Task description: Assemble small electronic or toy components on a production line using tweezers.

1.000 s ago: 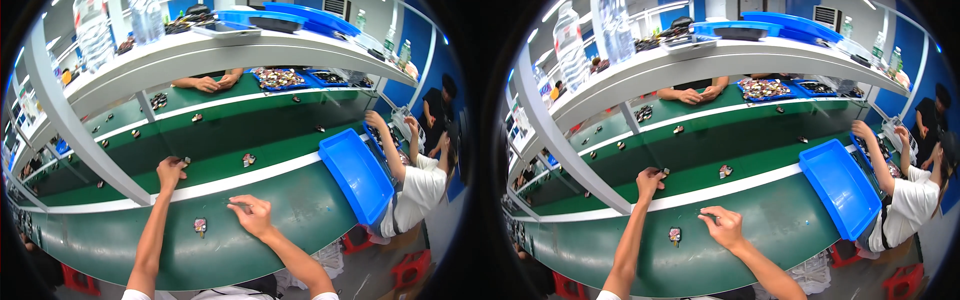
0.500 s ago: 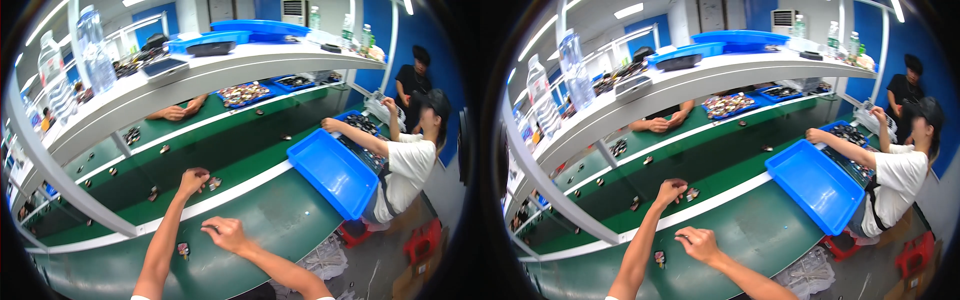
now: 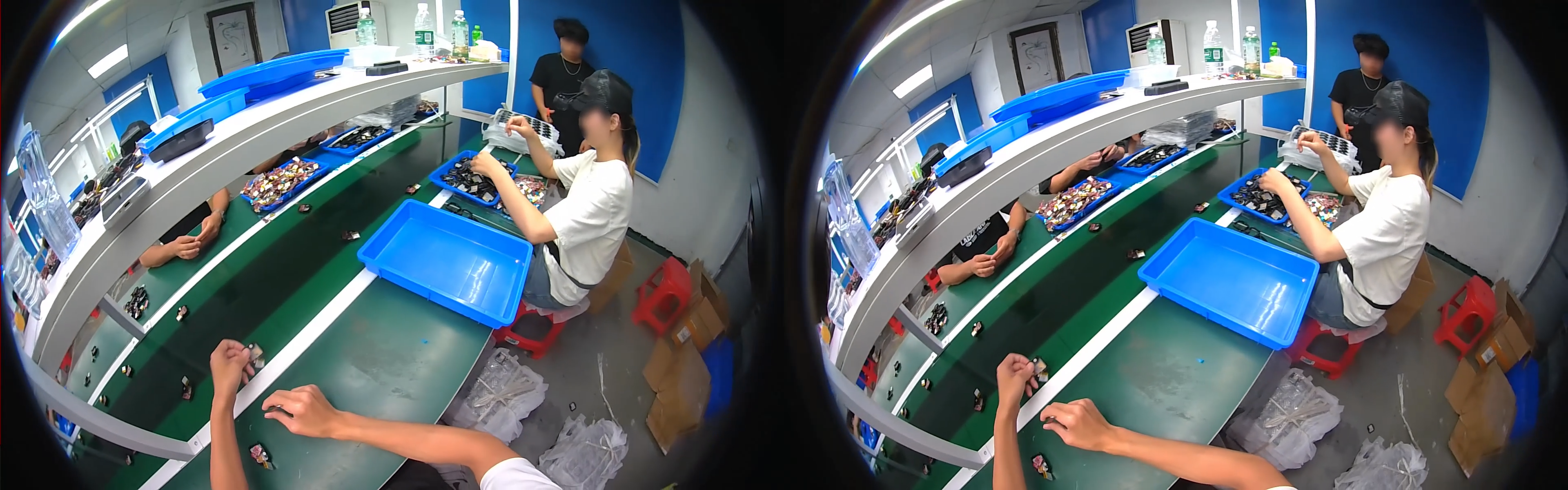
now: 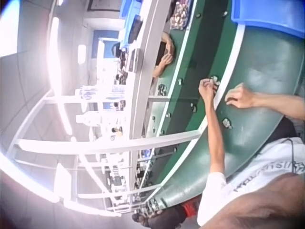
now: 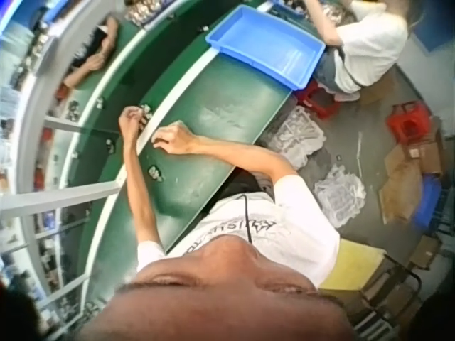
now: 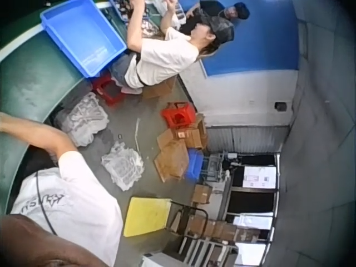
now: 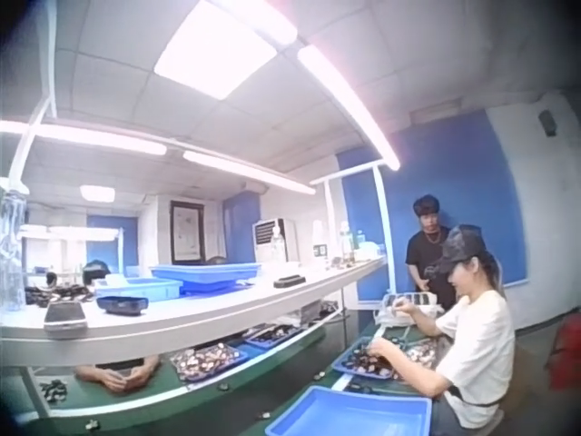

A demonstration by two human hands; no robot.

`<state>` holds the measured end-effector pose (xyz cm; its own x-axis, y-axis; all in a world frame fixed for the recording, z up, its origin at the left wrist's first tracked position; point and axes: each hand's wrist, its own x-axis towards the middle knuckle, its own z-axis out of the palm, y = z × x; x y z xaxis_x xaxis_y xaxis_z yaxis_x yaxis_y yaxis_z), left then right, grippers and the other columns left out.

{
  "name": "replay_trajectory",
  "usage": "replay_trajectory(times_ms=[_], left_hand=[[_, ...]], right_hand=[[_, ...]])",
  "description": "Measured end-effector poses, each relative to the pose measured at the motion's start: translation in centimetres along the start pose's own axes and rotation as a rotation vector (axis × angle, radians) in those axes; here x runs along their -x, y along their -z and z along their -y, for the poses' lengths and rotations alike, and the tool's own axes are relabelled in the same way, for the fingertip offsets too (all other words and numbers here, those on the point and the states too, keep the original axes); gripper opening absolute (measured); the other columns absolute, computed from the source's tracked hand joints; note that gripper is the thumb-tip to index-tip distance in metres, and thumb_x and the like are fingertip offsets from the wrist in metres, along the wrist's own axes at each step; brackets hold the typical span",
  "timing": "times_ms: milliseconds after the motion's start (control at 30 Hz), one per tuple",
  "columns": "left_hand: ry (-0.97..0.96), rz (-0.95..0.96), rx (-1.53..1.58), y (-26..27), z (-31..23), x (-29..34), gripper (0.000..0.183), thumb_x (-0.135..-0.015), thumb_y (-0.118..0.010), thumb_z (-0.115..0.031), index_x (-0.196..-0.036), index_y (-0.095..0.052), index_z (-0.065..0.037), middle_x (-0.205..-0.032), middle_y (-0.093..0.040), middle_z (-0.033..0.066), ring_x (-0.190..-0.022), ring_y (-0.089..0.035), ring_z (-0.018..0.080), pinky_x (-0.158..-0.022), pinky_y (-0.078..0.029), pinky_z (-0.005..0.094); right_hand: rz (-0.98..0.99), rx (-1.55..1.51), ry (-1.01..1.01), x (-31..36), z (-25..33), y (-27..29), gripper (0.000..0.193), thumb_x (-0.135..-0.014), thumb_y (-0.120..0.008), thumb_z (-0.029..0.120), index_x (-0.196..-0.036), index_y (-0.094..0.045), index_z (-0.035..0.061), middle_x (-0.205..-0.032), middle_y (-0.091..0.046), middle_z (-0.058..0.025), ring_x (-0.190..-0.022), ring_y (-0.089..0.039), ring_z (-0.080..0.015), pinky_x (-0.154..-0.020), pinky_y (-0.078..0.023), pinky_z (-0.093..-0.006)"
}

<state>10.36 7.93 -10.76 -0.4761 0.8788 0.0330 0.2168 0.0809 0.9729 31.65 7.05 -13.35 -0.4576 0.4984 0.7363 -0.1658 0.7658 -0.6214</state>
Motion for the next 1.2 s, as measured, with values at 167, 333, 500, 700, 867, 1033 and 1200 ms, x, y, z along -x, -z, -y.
replay_trajectory(times_ms=[167,333,500,700,867,1033,1200], left_hand=[[0.05,-0.083,0.135,1.8,-1.7,5.8,0.011,-0.088,-0.068,0.0,-0.093,-0.059,0.002,-0.073,-0.067,0.0089,-0.053,-0.063,0.0132,-0.039,-0.042,0.0222],[0.095,-0.164,0.165,4.7,-1.8,10.2,0.023,-0.086,-0.072,-0.003,-0.105,-0.064,0.008,-0.076,-0.07,0.0118,-0.053,-0.064,0.0141,-0.041,-0.043,0.0205],[0.05,-0.098,0.19,4.6,-2.1,11.1,0.022,-0.089,-0.072,-0.011,-0.102,-0.068,0.007,-0.074,-0.069,0.0087,-0.053,-0.06,0.0095,-0.043,-0.043,0.0209],[0.089,-0.033,0.183,2.9,-1.7,11.0,0.017,-0.091,-0.071,-0.005,-0.103,-0.067,0.007,-0.079,-0.07,0.0097,-0.056,-0.064,0.0114,-0.043,-0.046,0.0222],[0.147,0.011,0.103,2.1,-2.2,12.0,0.016,-0.091,-0.07,-0.004,-0.102,-0.068,0.007,-0.077,-0.07,0.0091,-0.056,-0.065,0.0105,-0.044,-0.047,0.0228],[0.173,0.011,0.044,1.2,-3.1,12.2,0.016,-0.091,-0.069,-0.004,-0.102,-0.068,0.008,-0.074,-0.07,0.0088,-0.055,-0.065,0.0107,-0.043,-0.048,0.0233],[0.16,-0.041,0.066,0.6,-2.6,12.0,0.017,-0.091,-0.068,-0.006,-0.101,-0.069,0.009,-0.074,-0.071,0.0116,-0.054,-0.065,0.0123,-0.044,-0.05,0.0258]], right_hand=[[0.005,-0.008,-0.009,0.1,0.3,0.1,0.013,-0.081,-0.076,0.01,-0.088,-0.066,0.0056,-0.082,-0.07,-0.0055,-0.059,-0.066,-0.0258,-0.056,-0.051,-0.0358],[0.044,-0.03,-0.01,-0.4,0.8,-0.6,0.014,-0.081,-0.077,0.011,-0.089,-0.067,0.0061,-0.082,-0.071,-0.0057,-0.063,-0.068,-0.025,-0.058,-0.053,-0.0349],[0.001,-0.145,-0.131,-0.6,1.0,-0.2,0.014,-0.077,-0.085,0.009,-0.085,-0.075,0.0052,-0.084,-0.075,-0.0037,-0.051,-0.057,-0.0093,-0.047,-0.043,-0.0252],[-0.023,-0.483,-0.436,-0.6,1.4,0.5,0.015,-0.078,-0.084,0.0,-0.089,-0.074,0.0011,-0.088,-0.076,-0.0048,-0.054,-0.047,0.001,-0.047,-0.034,-0.0165],[-0.113,-0.456,-0.491,-0.7,1.6,0.3,0.014,-0.079,-0.081,-0.004,-0.088,-0.071,-0.0019,-0.089,-0.075,-0.0071,-0.055,-0.051,-0.0003,-0.049,-0.037,-0.0163],[-0.088,-0.291,-0.409,-0.7,1.0,0.7,0.014,-0.079,-0.082,-0.003,-0.088,-0.072,-0.002,-0.088,-0.074,-0.0065,-0.051,-0.049,-0.001,-0.046,-0.036,-0.0181],[-0.053,-0.247,-0.455,-0.4,0.5,0.6,0.015,-0.079,-0.084,0.0,-0.088,-0.072,-0.0018,-0.075,-0.069,-0.0005,-0.048,-0.045,0.0004,-0.044,-0.03,-0.019]])
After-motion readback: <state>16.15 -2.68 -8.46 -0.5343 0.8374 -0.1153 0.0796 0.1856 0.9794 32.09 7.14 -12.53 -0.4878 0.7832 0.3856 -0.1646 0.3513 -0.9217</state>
